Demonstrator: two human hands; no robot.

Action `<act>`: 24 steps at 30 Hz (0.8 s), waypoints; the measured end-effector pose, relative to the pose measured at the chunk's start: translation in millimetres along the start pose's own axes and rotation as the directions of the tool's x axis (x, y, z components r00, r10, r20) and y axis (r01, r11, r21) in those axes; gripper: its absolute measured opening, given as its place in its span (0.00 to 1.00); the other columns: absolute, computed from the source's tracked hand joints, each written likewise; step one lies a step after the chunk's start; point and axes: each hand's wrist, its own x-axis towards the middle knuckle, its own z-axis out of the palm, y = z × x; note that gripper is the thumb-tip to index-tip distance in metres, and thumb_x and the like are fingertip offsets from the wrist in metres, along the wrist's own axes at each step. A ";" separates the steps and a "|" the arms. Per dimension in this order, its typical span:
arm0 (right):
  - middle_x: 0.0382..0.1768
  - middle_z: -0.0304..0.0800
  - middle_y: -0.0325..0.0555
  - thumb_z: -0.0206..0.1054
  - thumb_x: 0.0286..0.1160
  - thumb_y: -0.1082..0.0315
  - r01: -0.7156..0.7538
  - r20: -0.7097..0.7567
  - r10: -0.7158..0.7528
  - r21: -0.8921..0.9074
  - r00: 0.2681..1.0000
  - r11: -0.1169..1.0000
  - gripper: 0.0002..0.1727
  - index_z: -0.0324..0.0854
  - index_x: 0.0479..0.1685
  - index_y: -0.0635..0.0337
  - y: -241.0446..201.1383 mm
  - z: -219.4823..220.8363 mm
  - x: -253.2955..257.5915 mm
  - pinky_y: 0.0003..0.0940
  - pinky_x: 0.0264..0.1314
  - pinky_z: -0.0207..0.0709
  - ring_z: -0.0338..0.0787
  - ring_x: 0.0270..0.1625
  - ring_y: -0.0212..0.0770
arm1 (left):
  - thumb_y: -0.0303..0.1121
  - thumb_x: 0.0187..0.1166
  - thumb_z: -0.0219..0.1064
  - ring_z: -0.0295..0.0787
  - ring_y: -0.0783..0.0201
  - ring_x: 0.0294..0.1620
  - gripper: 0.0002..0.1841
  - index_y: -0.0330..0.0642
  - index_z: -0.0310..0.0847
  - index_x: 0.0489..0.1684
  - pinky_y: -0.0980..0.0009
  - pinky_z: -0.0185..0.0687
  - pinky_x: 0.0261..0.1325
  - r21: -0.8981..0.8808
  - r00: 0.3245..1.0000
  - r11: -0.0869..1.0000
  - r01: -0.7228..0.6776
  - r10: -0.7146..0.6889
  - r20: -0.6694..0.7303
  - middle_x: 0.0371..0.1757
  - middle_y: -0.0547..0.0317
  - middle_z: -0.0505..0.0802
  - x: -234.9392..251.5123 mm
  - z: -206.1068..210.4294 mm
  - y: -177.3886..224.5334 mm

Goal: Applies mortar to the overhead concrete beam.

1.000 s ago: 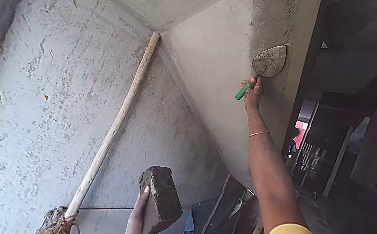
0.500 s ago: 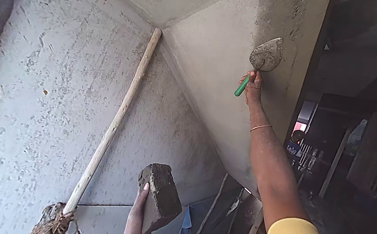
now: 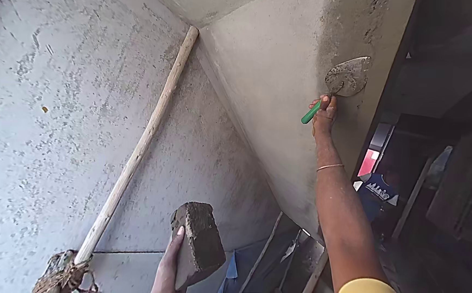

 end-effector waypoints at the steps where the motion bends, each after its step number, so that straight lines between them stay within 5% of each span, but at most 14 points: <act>1: 0.39 0.86 0.47 0.42 0.97 0.60 -0.026 0.007 0.026 0.036 1.000 0.999 0.21 0.70 0.67 0.69 1.2 -1.0 -1.8 0.35 0.50 0.89 0.92 0.38 0.36 | 0.51 0.90 0.47 0.96 0.66 0.45 0.22 0.50 0.74 0.70 0.64 0.95 0.45 0.001 1.000 1.000 -0.001 0.001 0.002 0.46 0.60 0.96 0.2 -0.3 -0.1; 7: 0.41 0.87 0.48 0.43 0.97 0.54 -0.234 0.131 0.229 0.028 0.965 0.972 0.23 0.71 0.68 0.64 58.9 -6.4 -55.9 0.39 0.49 0.88 0.92 0.39 0.39 | 0.50 0.90 0.45 0.96 0.65 0.44 0.22 0.49 0.77 0.66 0.64 0.95 0.44 -0.037 1.000 0.999 0.008 -0.008 -0.004 0.45 0.58 0.96 -2.6 2.0 4.2; 10: 0.43 0.89 0.51 0.55 0.92 0.61 -0.276 0.186 0.277 -0.032 0.943 0.961 0.18 0.74 0.64 0.68 71.4 -16.7 -120.9 0.42 0.51 0.88 0.92 0.42 0.41 | 0.51 0.91 0.44 0.97 0.62 0.46 0.23 0.48 0.79 0.65 0.61 0.95 0.45 -0.069 0.998 0.996 0.053 -0.051 0.028 0.47 0.55 0.96 -2.8 5.7 7.1; 12: 0.39 0.90 0.48 0.64 0.83 0.66 -0.224 0.268 0.227 -0.040 0.936 0.974 0.15 0.76 0.58 0.70 55.1 -18.9 -188.8 0.36 0.47 0.89 0.92 0.39 0.37 | 0.51 0.92 0.42 0.96 0.59 0.47 0.25 0.46 0.80 0.64 0.59 0.95 0.47 -0.098 0.995 0.991 0.088 -0.083 0.050 0.48 0.51 0.96 -3.3 3.0 11.2; 15: 0.42 0.91 0.47 0.70 0.76 0.58 -0.164 0.383 0.176 -0.063 0.907 0.984 0.24 0.80 0.56 0.73 23.6 -33.7 -307.9 0.26 0.44 0.88 0.91 0.37 0.29 | 0.53 0.93 0.38 0.95 0.57 0.49 0.28 0.44 0.81 0.63 0.57 0.94 0.51 -0.118 0.988 0.983 0.140 -0.131 0.085 0.48 0.49 0.95 -1.0 -6.0 10.8; 18: 0.47 0.93 0.56 0.70 0.76 0.50 -0.083 0.426 0.142 -0.154 0.894 0.985 0.31 0.85 0.57 0.76 8.9 -53.5 -400.6 0.26 0.58 0.84 0.91 0.48 0.32 | 0.54 0.92 0.39 0.94 0.55 0.52 0.29 0.44 0.81 0.63 0.53 0.92 0.54 -0.160 0.974 0.970 0.185 -0.160 0.159 0.50 0.47 0.95 5.9 -13.8 6.1; 21: 0.44 0.91 0.59 0.70 0.73 0.56 0.036 0.435 0.084 -0.260 0.897 0.965 0.23 0.89 0.43 0.74 3.7 -68.9 -439.0 0.31 0.59 0.83 0.91 0.50 0.41 | 0.55 0.91 0.39 0.94 0.55 0.52 0.29 0.44 0.82 0.62 0.53 0.92 0.55 -0.169 0.959 0.960 0.223 -0.185 0.217 0.51 0.48 0.95 7.6 -16.9 1.5; 24: 0.46 0.92 0.64 0.69 0.68 0.61 0.114 0.416 0.053 -0.366 0.908 0.924 0.17 0.92 0.40 0.71 7.4 -80.4 -446.1 0.38 0.56 0.85 0.92 0.50 0.51 | 0.54 0.91 0.37 0.95 0.55 0.52 0.30 0.43 0.81 0.61 0.54 0.92 0.55 -0.148 0.952 0.960 0.239 -0.202 0.229 0.50 0.47 0.95 5.8 -17.0 -6.4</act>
